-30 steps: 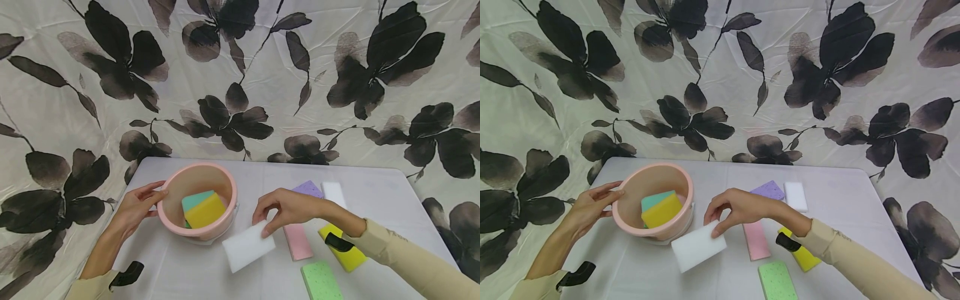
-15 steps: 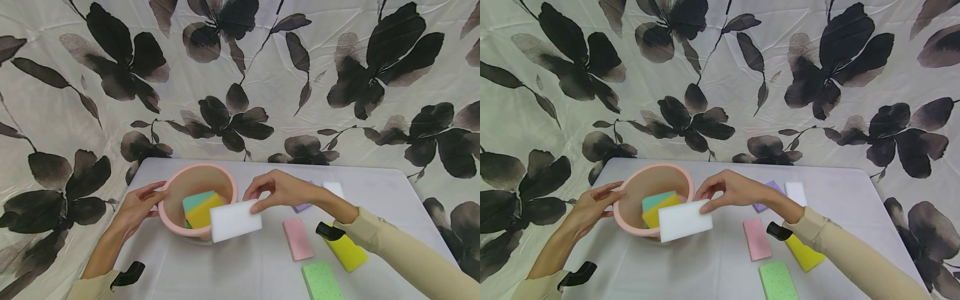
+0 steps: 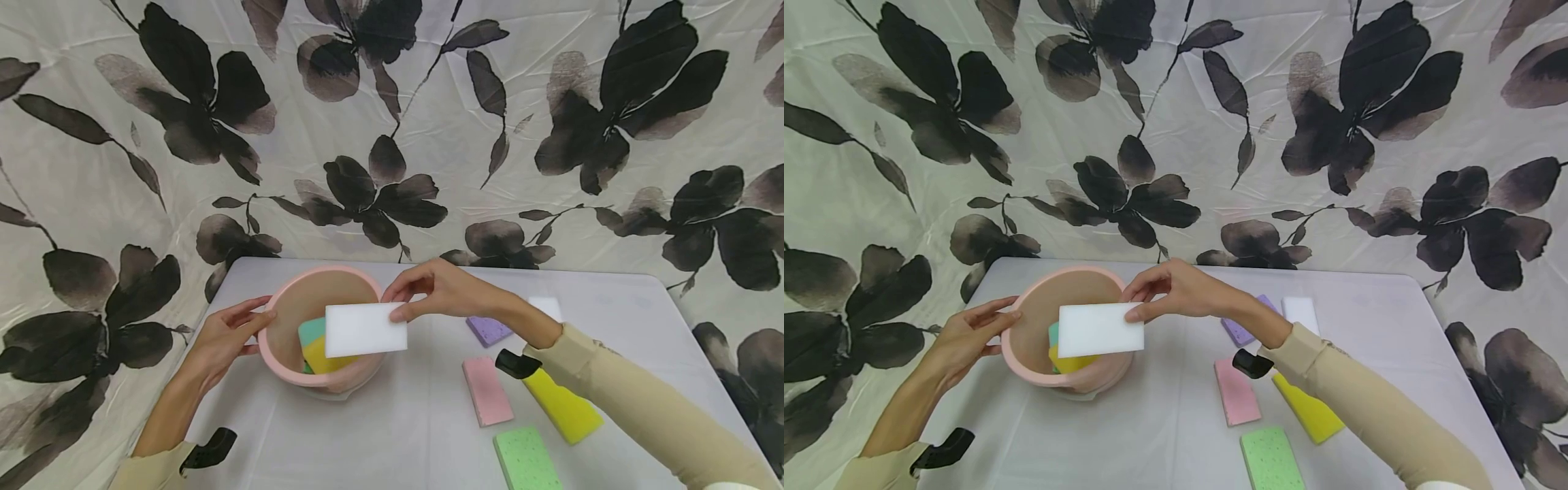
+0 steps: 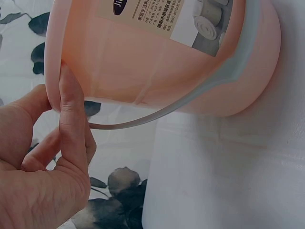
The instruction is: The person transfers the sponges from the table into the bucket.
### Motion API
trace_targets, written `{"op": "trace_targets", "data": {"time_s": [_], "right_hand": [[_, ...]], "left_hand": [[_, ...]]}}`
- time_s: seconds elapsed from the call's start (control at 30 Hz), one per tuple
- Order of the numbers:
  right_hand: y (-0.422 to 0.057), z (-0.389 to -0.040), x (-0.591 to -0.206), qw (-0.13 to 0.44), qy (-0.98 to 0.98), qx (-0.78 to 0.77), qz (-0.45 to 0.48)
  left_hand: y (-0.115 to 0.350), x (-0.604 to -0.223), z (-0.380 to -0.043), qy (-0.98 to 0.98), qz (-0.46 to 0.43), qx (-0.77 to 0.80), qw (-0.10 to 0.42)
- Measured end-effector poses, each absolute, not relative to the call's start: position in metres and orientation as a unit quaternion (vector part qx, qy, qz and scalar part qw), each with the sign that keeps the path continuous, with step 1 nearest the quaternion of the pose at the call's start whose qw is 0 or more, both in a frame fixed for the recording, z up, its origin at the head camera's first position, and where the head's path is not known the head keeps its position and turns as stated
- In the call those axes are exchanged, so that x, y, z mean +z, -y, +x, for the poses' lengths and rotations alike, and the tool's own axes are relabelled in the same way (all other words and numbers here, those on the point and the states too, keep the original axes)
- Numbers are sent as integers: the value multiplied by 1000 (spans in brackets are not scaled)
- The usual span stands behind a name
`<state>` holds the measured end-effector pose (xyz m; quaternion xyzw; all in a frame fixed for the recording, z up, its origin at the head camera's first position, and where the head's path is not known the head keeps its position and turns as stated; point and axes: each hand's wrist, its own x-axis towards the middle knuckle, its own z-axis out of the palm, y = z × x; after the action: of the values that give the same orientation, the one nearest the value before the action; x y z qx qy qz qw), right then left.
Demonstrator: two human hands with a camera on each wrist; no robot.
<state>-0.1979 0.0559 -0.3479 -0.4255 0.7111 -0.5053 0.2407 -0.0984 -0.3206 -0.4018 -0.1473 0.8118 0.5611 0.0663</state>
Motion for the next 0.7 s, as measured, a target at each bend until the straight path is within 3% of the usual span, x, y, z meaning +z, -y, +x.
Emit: {"op": "trace_targets", "data": {"time_s": [0.53, 0.7], "right_hand": [[-20, -211, -354, 269, -716, -553, -330], [-8, -215, -355, 255, -733, -546, -316]], "left_hand": [[321, -403, -98, -816, -148, 555, 62], [320, -402, -98, -816, -146, 556, 61]]}}
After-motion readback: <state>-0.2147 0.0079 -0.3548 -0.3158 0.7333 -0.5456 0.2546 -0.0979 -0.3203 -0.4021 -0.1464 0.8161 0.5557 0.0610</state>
